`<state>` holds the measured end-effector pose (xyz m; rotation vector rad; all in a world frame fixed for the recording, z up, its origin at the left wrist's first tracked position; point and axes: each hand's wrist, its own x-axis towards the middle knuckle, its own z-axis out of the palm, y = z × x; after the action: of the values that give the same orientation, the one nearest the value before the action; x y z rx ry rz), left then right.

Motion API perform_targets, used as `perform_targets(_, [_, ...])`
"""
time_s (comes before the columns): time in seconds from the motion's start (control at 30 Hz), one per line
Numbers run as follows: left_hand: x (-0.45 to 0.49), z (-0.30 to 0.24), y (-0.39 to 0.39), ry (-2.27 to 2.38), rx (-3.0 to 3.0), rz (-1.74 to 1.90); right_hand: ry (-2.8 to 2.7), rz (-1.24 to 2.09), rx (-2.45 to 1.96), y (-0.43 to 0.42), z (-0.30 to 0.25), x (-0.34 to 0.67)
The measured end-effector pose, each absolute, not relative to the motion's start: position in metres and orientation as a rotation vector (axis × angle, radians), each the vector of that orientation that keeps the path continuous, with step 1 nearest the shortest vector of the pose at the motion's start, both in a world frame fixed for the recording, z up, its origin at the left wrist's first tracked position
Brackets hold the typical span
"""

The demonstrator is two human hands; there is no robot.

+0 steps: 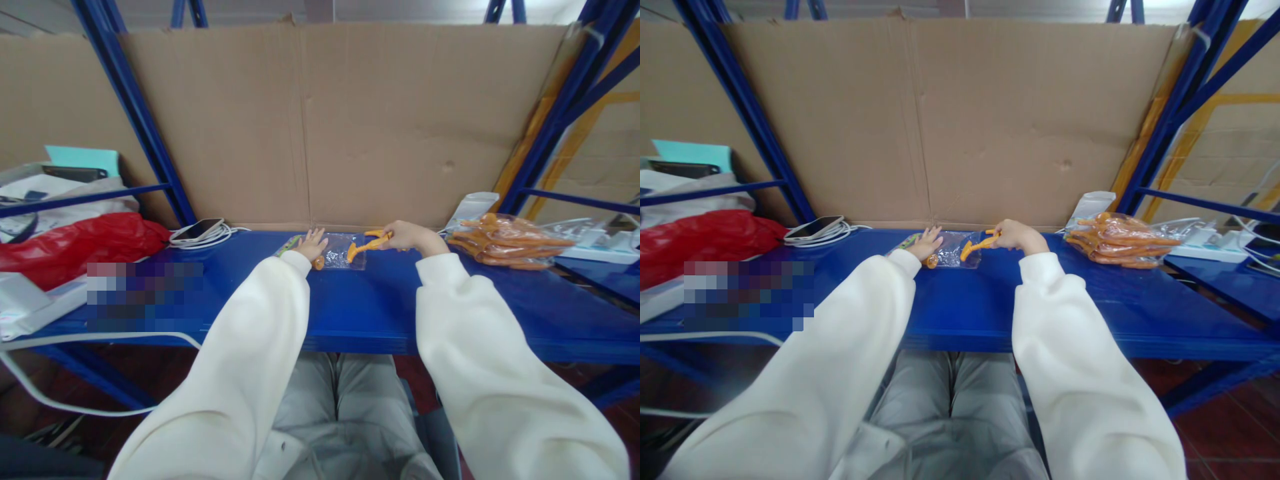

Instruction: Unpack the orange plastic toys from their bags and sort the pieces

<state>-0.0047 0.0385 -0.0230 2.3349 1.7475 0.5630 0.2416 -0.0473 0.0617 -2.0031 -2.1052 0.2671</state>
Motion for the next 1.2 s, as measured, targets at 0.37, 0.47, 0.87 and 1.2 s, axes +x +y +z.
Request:
perform_targets(0.37, [0.005,-0.02,0.032,1.605,2.39,0.521,-2.235,0.043,-1.791,-0.031,0.024,0.199])
perform_targets(0.47, [0.006,-0.02,0.031,1.574,2.397,0.492,-2.221,-0.015,-1.776,-0.032,0.018,0.191])
perform_targets(0.87, [0.009,-0.014,0.022,1.614,2.375,0.416,-2.219,-0.043,-1.841,-0.053,0.024,0.174])
perform_targets(1.2, [0.007,-0.017,0.027,1.582,2.374,0.435,-1.926,0.184,-1.759,-0.029,0.004,0.181])
